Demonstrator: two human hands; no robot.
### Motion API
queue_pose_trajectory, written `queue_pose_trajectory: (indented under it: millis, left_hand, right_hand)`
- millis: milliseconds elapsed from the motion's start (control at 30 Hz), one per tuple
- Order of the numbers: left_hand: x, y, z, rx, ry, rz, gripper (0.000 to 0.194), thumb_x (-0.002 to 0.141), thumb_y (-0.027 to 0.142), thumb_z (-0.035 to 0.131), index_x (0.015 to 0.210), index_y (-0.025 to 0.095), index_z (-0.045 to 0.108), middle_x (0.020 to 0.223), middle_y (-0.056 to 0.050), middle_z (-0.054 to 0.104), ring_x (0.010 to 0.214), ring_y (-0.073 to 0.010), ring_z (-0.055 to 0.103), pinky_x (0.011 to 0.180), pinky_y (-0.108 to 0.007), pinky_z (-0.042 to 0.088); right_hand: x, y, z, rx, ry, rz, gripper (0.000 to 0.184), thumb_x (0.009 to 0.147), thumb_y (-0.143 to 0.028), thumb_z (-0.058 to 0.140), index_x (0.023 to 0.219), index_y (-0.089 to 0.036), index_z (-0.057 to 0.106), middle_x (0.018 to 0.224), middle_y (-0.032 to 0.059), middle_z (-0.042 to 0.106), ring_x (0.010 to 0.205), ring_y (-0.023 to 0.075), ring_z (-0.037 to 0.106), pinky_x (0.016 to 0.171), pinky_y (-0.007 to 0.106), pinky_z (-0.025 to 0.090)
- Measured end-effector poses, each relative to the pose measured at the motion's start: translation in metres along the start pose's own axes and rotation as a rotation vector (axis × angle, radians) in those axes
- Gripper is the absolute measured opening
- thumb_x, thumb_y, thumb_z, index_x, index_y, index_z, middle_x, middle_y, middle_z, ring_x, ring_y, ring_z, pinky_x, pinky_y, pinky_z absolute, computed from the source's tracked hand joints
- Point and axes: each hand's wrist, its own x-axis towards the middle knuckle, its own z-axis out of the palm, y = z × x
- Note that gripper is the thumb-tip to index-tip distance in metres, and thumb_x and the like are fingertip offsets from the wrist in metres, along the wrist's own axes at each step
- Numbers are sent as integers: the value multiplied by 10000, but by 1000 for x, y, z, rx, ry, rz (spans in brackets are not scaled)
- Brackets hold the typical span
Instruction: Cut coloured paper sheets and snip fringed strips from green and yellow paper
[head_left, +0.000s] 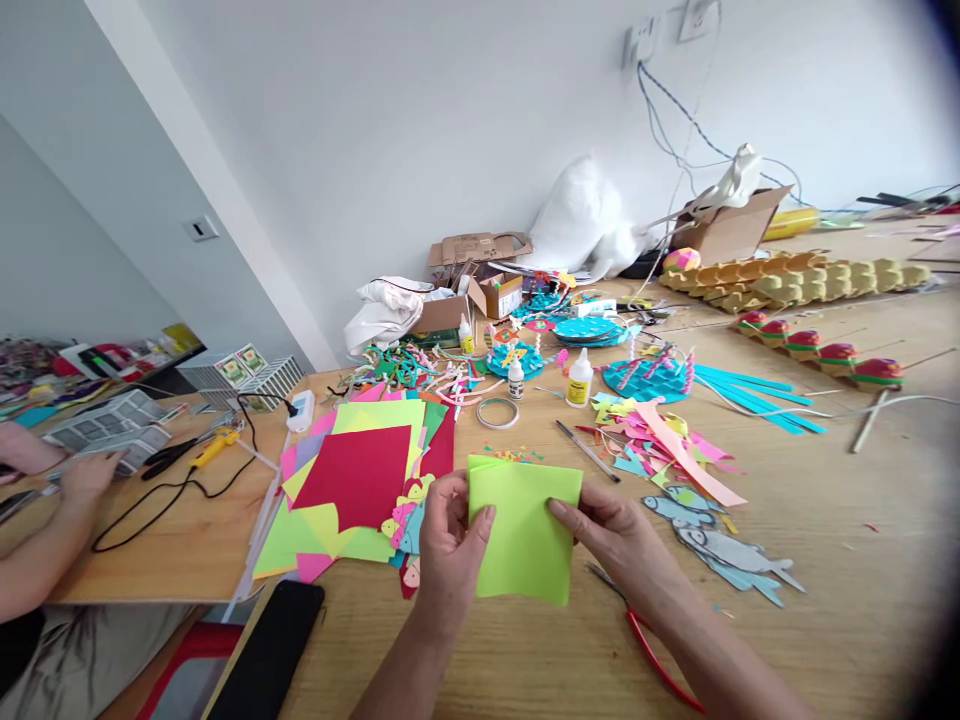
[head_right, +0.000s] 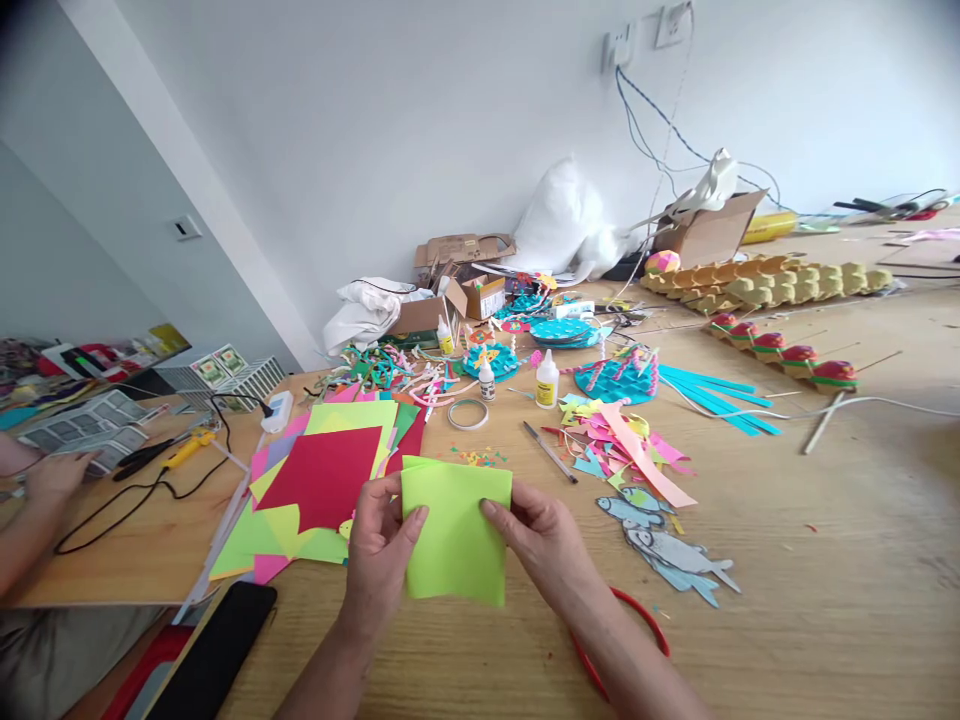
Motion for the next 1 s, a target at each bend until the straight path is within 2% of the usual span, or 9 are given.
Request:
queue_pose_trajectory:
  millis: [133, 200, 333, 467, 567, 700, 800, 933, 1000]
  left_hand:
    - [2, 3, -2, -32, -120, -146, 253, 701, 245, 631, 938, 185, 567, 906, -46, 654, 830, -198, 602, 707, -265, 462]
    - [6, 5, -6, -91, -141, -189, 243, 701, 246, 630, 930, 175, 589, 868, -41, 668, 800, -197, 611, 698, -275, 464]
    - [19, 10, -17, -213, -1, -185, 255, 680, 254, 644, 917, 170, 606, 835, -34, 683, 761, -189, 626, 688, -284, 467]
    - [29, 14, -26, -353, 54, -301, 263, 648, 265, 657, 891, 171, 620, 834, -35, 687, 756, -191, 635, 708, -300, 477]
    - [32, 12, -29, -446, 41, -478, 272, 647, 281, 644, 889, 160, 619, 782, -40, 689, 663, -192, 641, 680, -327, 493]
    - [33, 8, -31, -468, 30, -567, 229, 651, 253, 628, 839, 122, 621, 663, -40, 679, 553, -172, 630, 649, -309, 502]
    - [33, 8, -35, -476, 13, -572, 213, 650, 247, 626, 820, 120, 621, 643, -39, 675, 560, -179, 635, 643, -303, 504]
    - [34, 9, -44, -426, 12, -530, 216, 620, 254, 656, 792, 128, 622, 599, -35, 663, 596, -204, 644, 644, -316, 505]
    - [36, 9, -47, -383, 11, -503, 219, 611, 252, 666, 789, 133, 623, 608, -36, 667, 601, -206, 644, 641, -318, 504]
  right_hand:
    - [0, -3, 2, -89, -54, -24, 342, 754, -457, 542, 942, -189, 644, 874, 57, 695, 793, 228, 627, 713, 356, 509]
    - [-5, -7, -3, -283, -77, -60, 304, 786, -427, 500, 937, -192, 621, 864, 55, 685, 770, 216, 624, 692, 340, 505]
    - [-30, -8, -32, -947, -29, -81, 158, 754, -343, 525, 812, -216, 599, 803, 51, 657, 691, 210, 613, 589, 307, 472]
    - [-64, 18, -64, -1296, -154, 108, 145, 721, -268, 504, 682, -249, 643, 677, 52, 658, 590, 228, 631, 520, 311, 476]
    - [-77, 43, -74, -1231, -188, 104, 221, 768, -283, 449, 878, -299, 640, 881, 50, 683, 782, 232, 646, 649, 321, 498]
    - [-76, 59, -75, -1234, -103, 239, 223, 752, -239, 427, 787, -237, 647, 791, 97, 694, 720, 260, 652, 605, 340, 493]
    - [-73, 60, -77, -1198, -59, 205, 165, 694, -282, 486, 679, -224, 639, 711, 113, 684, 643, 278, 641, 560, 348, 476]
    - [-73, 47, -81, -873, -87, 160, 124, 630, -282, 541, 674, -233, 646, 635, 70, 653, 553, 205, 594, 497, 277, 449]
    - [-72, 36, -82, -621, -86, 179, 172, 621, -370, 570, 678, -225, 641, 579, 50, 626, 509, 181, 565, 452, 257, 438]
